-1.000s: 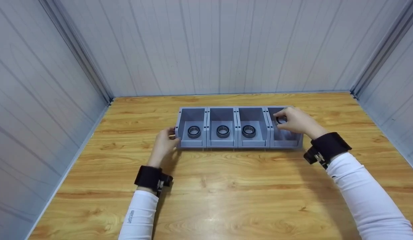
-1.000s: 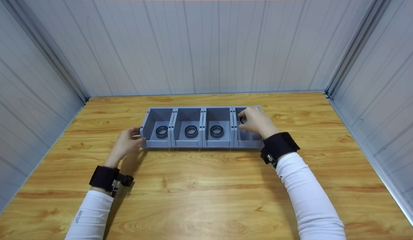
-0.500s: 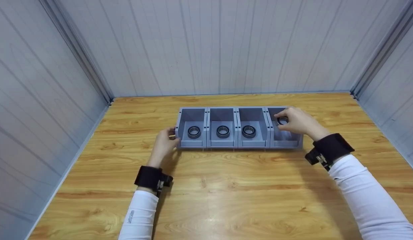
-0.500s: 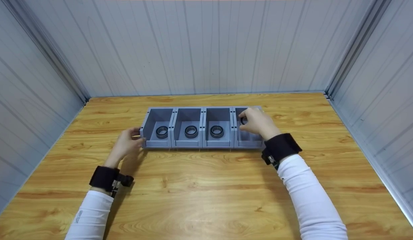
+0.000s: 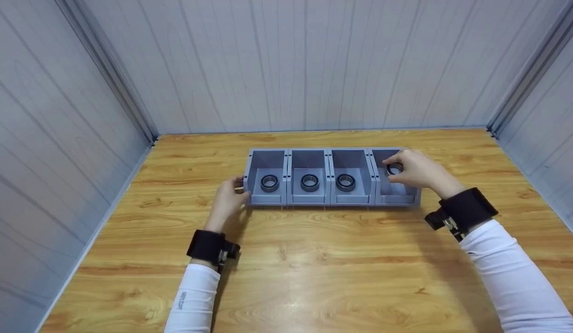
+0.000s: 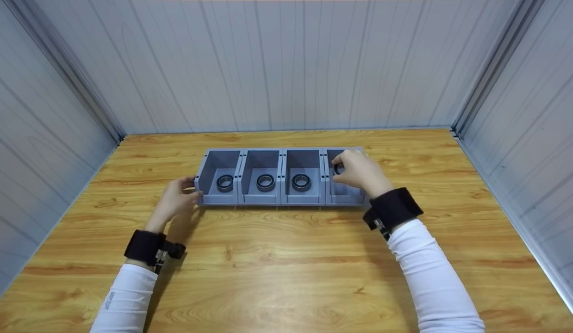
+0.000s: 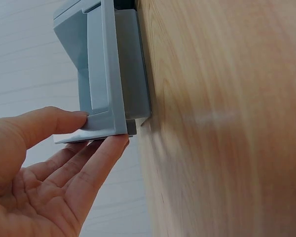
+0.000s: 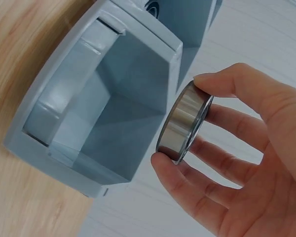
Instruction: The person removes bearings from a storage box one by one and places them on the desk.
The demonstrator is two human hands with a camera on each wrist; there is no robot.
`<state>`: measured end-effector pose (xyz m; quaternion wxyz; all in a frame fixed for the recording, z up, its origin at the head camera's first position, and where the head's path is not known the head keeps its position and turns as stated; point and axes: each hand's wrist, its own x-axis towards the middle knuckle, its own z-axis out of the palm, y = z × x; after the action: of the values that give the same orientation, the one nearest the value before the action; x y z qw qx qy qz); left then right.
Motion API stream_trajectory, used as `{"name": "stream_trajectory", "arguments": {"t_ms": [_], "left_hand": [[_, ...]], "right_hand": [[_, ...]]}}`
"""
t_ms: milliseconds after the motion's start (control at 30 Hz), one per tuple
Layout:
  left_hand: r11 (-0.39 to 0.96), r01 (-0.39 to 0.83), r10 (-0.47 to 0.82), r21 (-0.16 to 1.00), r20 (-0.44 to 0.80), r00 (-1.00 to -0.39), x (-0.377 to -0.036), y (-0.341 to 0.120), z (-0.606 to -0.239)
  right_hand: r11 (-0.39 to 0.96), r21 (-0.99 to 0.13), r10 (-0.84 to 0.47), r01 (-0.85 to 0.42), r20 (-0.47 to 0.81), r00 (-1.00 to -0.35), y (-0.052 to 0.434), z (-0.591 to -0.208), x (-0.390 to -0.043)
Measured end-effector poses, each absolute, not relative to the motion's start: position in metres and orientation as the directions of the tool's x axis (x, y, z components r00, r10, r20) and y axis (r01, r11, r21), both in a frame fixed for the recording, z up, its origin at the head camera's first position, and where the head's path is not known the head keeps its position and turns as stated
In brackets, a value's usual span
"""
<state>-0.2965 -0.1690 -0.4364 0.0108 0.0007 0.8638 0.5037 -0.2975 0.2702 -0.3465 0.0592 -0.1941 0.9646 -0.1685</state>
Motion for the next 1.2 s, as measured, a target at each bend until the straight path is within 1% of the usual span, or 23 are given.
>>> {"name": "stream_trajectory", "arguments": {"t_ms": [133,500,1200], "left_hand": [[0.5,0.011,0.019,0.866,0.002,-1.0,-0.297,-0.169,-0.437],[0.502,0.006,0.01,0.865,0.001,-1.0,-0.298,-0.17,-0.439],[0.508,-0.008,0.009,0.861,-0.015,-1.0,-0.297,-0.169,-0.437]], "right_hand": [[0.871,-0.338,-0.395,-0.358,-0.047,-0.917,0.271,-0.343,-0.294],[0.865,-0.331,-0.406,-0.377,-0.021,-0.914,0.272,-0.337,-0.287],[0.854,-0.325,-0.433,-0.405,-0.016,-0.901,0.268,-0.33,-0.27]]}}
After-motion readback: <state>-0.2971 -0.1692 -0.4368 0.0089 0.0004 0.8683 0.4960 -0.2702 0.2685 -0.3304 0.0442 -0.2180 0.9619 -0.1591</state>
